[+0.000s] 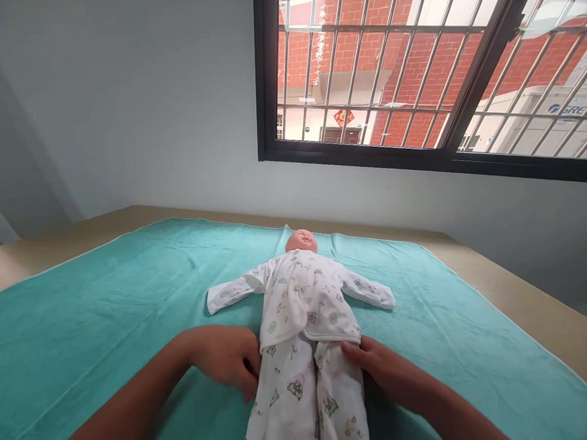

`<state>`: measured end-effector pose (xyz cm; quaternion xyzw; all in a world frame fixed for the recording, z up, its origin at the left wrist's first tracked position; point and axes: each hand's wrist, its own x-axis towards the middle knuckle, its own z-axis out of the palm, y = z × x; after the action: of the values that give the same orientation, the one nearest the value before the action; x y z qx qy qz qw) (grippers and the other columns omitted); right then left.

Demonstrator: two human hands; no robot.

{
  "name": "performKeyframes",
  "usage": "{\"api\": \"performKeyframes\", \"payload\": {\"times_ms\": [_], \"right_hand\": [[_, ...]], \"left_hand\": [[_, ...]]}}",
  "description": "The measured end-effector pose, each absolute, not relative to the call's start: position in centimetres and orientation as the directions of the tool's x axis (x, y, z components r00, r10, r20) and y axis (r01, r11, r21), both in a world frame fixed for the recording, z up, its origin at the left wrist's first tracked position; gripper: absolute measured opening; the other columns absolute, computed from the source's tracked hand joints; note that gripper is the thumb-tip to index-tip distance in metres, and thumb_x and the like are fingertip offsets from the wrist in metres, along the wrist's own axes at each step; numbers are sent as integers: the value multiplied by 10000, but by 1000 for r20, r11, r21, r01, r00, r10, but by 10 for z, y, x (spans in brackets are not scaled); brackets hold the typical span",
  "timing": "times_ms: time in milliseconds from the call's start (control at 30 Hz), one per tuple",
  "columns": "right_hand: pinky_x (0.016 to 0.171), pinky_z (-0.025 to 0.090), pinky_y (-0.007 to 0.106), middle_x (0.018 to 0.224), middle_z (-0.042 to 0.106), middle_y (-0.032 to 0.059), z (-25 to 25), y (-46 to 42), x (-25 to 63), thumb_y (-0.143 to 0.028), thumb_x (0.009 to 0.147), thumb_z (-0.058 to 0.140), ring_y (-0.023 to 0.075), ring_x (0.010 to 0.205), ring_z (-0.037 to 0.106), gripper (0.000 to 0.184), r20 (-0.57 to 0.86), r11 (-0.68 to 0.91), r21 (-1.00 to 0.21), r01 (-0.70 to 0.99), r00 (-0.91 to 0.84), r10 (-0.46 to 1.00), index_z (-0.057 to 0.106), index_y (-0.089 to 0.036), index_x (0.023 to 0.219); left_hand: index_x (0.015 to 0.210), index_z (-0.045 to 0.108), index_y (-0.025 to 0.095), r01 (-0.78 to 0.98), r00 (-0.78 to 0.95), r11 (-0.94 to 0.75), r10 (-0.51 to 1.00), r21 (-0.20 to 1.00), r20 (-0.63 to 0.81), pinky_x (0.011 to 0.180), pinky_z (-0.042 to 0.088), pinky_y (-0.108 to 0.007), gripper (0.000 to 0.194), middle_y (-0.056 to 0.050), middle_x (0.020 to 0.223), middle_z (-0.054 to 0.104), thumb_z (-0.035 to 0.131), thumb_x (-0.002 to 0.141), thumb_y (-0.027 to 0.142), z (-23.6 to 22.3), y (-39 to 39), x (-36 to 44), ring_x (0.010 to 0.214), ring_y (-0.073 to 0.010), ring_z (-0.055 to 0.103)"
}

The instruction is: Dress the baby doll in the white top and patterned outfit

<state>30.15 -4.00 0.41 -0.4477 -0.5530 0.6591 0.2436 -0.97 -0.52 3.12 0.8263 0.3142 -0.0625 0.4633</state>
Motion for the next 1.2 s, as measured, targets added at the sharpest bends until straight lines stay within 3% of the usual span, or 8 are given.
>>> {"api": "performKeyframes", "payload": {"times_ms": [133,267,367,467,600,667,867,1200], "right_hand": [[603,431,275,786,669,24,11,-29,329,-553,846,576,178,692,594,380,-296,26,-810,585,-448,843,626,-180,796],[550,354,259,787,622,8,8,-31,329,-481,865,579,150,640,519,289,100,304,-490,817,-293,951,540,-203,799],[572,362,262,883,615,31,5,-37,320,-338,933,506,150,683,534,123,404,528,-302,794,-395,825,528,-217,935],[633,371,274,880,604,39,4,-42,313,-183,948,448,168,776,546,104,535,703,-132,699,-547,644,539,-219,914],[587,341,259,793,572,19,8,-43,316,-161,921,472,138,672,499,100,483,722,-195,664,-575,660,513,-208,842],[565,328,253,783,562,12,12,-43,319,-164,913,466,124,633,475,105,419,700,-250,668,-578,701,496,-208,822],[553,298,259,780,554,0,21,-45,315,-126,853,444,122,615,433,131,246,666,-258,700,-619,746,458,-218,760],[562,304,259,731,535,-18,24,-43,318,-95,779,473,120,605,415,197,111,614,-282,737,-611,784,357,-208,665]], "left_hand": [[755,698,196,447,838,-273,460,852,-293,543,380,-227,239,12,699,587,668,796,429,42,1,-24,600,-113,481],[819,581,188,321,661,-297,751,899,12,582,377,-225,251,30,733,489,680,800,418,38,0,-14,650,-106,436],[941,548,213,409,548,-474,811,780,206,624,385,-235,336,36,787,475,744,749,408,34,-11,7,701,-117,437],[982,546,220,512,604,-684,716,520,349,677,394,-276,381,14,869,536,761,731,410,31,-26,29,767,-149,483],[965,544,206,625,549,-718,684,308,481,701,402,-304,137,-22,926,580,613,856,252,22,-38,48,831,-178,516],[932,553,199,624,522,-723,668,297,530,689,407,-299,36,-27,884,579,537,901,206,16,-38,52,808,-172,517],[909,570,190,478,508,-824,542,305,669,643,405,-279,75,-36,793,596,502,938,180,6,-35,52,713,-148,519],[867,569,190,433,606,-833,553,346,573,639,376,-283,91,-36,790,600,499,924,196,6,-44,56,718,-153,513]]}}
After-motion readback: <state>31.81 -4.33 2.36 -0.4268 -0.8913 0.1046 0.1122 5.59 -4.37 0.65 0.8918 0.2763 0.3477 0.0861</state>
